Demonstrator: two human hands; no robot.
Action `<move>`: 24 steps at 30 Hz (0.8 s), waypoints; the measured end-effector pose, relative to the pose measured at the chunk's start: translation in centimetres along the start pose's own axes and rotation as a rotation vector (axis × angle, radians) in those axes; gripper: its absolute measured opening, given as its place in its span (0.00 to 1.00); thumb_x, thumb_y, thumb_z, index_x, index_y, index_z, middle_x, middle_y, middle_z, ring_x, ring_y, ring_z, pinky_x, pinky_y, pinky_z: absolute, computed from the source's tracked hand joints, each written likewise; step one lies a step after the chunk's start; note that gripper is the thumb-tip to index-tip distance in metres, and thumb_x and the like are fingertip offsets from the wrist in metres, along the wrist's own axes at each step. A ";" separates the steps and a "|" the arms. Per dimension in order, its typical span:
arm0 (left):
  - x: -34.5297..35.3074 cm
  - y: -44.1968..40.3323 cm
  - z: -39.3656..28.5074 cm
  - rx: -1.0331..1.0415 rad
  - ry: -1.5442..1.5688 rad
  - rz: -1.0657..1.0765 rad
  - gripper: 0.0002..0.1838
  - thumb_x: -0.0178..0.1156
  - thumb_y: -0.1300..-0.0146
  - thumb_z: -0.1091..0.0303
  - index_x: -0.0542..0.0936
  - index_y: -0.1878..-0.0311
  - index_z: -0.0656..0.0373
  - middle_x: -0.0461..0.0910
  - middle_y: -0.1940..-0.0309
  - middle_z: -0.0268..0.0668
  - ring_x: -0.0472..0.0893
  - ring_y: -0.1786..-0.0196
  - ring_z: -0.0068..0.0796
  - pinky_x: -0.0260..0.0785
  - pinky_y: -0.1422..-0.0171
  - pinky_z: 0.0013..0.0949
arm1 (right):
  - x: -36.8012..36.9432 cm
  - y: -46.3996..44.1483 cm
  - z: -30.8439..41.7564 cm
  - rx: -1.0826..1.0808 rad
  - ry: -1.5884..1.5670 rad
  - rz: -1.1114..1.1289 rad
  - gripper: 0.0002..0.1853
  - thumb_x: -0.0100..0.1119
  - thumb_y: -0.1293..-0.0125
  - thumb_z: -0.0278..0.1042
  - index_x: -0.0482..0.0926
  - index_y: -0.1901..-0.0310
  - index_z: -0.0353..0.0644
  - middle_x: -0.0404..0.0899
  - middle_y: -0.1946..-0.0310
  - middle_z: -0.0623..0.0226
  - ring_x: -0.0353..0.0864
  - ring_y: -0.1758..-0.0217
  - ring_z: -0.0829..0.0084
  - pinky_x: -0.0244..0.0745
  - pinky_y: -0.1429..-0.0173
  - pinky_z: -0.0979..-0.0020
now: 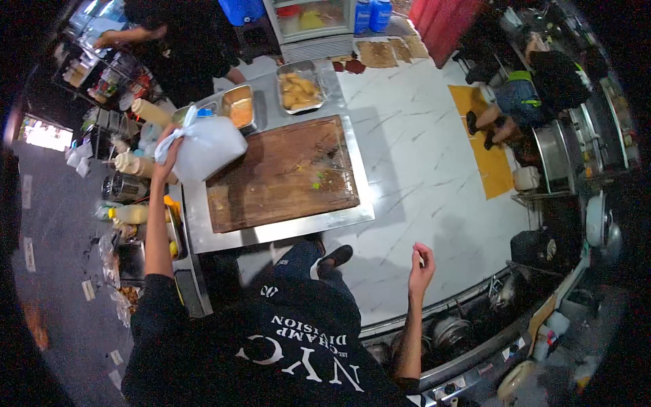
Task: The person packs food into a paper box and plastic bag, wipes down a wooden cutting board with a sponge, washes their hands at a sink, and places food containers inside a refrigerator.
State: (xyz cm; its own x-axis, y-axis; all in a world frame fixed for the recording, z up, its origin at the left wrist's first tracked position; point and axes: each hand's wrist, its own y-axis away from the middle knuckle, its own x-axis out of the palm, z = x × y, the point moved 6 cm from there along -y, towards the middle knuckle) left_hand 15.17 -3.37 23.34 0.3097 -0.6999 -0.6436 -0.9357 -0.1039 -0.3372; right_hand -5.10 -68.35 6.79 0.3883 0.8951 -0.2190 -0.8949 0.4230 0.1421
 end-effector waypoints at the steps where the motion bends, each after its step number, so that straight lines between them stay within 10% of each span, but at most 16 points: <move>1: 0.2 0.3 0.6 0.035 -0.020 0.026 0.04 0.55 0.37 0.72 0.73 0.61 0.61 0.72 0.71 0.31 0.70 0.65 0.21 0.64 0.59 0.26 | 0.5 -0.3 0.6 -0.008 0.005 0.022 0.09 0.55 0.35 0.27 0.77 0.56 0.34 0.79 0.58 0.65 0.75 0.52 0.76 0.69 0.46 0.74; 14: 0.4 7.8 6.7 -0.289 0.060 -0.031 0.09 0.55 0.39 0.73 0.74 0.55 0.61 0.74 0.69 0.34 0.72 0.64 0.23 0.65 0.57 0.27 | 10.2 -0.1 2.7 0.061 0.205 0.199 0.11 0.57 0.36 0.30 0.78 0.54 0.38 0.79 0.60 0.70 0.75 0.56 0.79 0.70 0.53 0.76; 19: 0.8 9.5 6.9 -0.297 0.021 -0.165 0.21 0.59 0.40 0.73 0.71 0.42 0.61 0.70 0.44 0.46 0.70 0.42 0.40 0.60 0.38 0.36 | 13.6 0.8 3.2 0.104 0.276 0.293 0.11 0.57 0.37 0.28 0.78 0.53 0.41 0.78 0.59 0.71 0.74 0.54 0.78 0.71 0.55 0.76; 24: 0.6 10.9 6.5 -0.275 -0.004 -0.293 0.32 0.65 0.43 0.72 0.63 0.37 0.66 0.66 0.40 0.46 0.68 0.39 0.39 0.56 0.33 0.36 | 15.9 0.2 4.2 0.099 0.286 0.371 0.11 0.57 0.37 0.28 0.78 0.53 0.42 0.77 0.56 0.72 0.74 0.53 0.79 0.72 0.58 0.77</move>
State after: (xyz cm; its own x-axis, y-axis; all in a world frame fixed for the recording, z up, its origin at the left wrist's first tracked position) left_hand 6.23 -0.30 14.82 0.5703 -0.6098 -0.5503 -0.8178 -0.4846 -0.3105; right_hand 1.85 -53.42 7.41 -0.0420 0.9193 -0.3913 -0.9311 0.1060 0.3490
